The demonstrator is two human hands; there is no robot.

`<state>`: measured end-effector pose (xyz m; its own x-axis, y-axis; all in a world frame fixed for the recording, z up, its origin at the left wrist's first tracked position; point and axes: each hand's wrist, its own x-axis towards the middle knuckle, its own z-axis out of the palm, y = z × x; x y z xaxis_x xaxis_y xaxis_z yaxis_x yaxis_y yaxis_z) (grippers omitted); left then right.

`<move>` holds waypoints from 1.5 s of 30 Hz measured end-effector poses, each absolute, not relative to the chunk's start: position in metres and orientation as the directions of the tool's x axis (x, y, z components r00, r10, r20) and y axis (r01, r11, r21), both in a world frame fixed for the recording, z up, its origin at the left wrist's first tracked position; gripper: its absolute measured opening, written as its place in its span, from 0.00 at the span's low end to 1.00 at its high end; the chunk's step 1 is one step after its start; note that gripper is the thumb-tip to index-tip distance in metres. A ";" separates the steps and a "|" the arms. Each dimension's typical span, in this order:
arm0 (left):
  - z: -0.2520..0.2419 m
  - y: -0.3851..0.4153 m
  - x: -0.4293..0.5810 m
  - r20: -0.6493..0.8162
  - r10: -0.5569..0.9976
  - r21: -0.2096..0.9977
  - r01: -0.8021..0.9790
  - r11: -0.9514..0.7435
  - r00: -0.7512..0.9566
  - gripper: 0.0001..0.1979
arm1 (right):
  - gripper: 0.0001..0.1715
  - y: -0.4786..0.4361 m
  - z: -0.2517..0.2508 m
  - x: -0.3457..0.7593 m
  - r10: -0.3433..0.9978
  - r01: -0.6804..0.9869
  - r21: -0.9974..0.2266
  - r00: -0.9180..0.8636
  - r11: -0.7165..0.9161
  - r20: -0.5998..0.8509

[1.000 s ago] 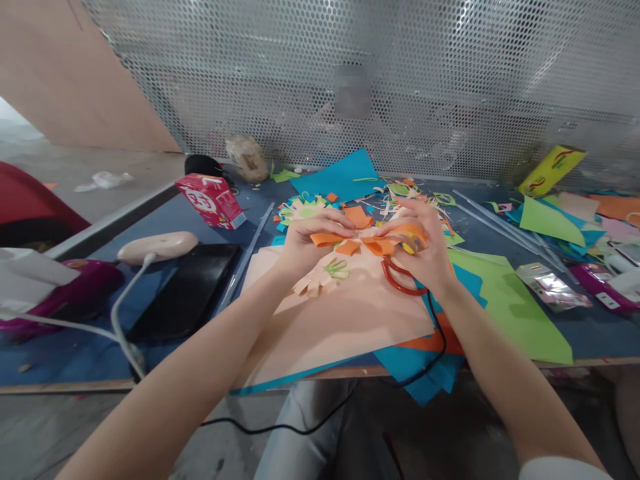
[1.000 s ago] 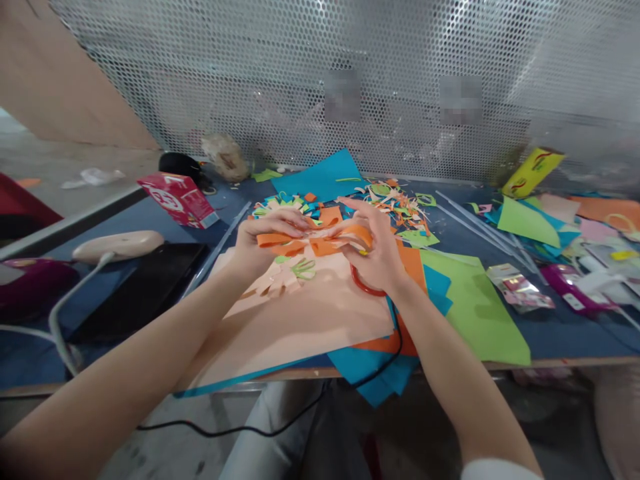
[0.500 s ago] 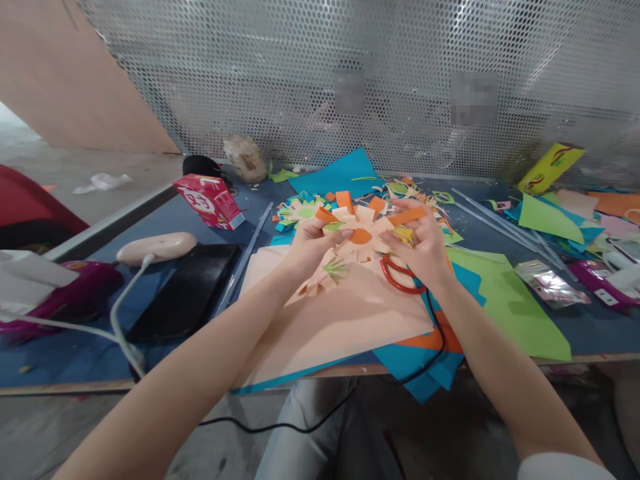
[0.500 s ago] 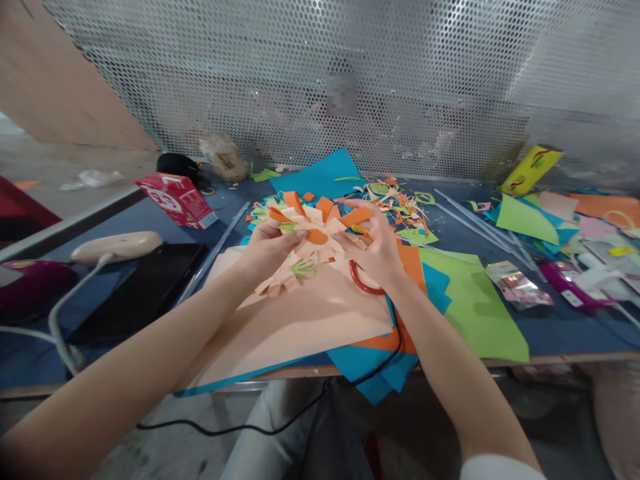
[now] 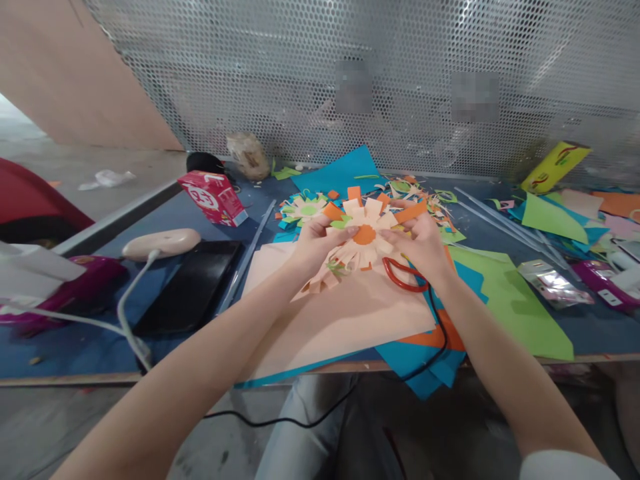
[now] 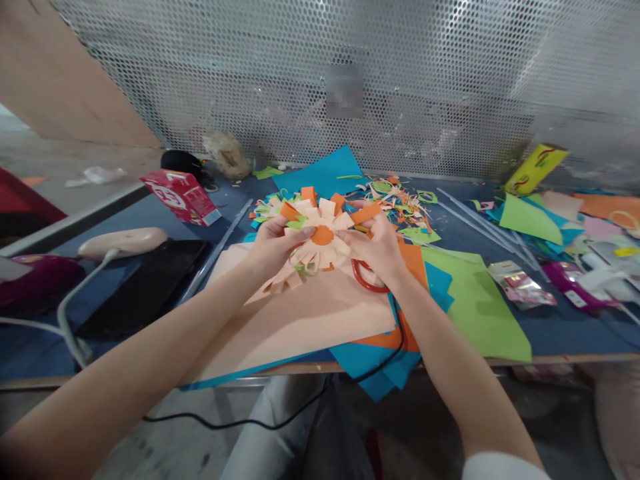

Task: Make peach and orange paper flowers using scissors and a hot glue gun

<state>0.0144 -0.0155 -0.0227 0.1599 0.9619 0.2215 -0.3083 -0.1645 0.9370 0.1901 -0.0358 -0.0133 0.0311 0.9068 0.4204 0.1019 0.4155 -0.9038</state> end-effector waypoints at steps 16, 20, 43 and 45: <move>-0.032 -0.008 0.015 0.233 0.957 0.936 -0.307 -0.172 0.173 0.19 | 0.30 -0.033 -0.013 0.192 0.938 0.086 -0.938 0.054 0.337 0.342; -0.027 -0.009 0.015 0.212 0.967 0.930 -0.331 -0.157 0.138 0.19 | 0.24 -0.028 -0.014 0.202 0.920 0.218 -0.908 0.084 0.358 0.383; -0.035 0.016 -0.011 0.852 0.484 0.389 0.378 -0.840 0.199 0.03 | 0.25 -0.018 -0.005 0.244 0.975 0.943 -0.245 0.214 -0.224 -0.066; -0.037 0.014 -0.009 0.868 0.453 0.363 0.366 -0.857 0.201 0.02 | 0.19 -0.017 -0.007 0.242 0.981 0.939 -0.284 0.193 -0.193 -0.029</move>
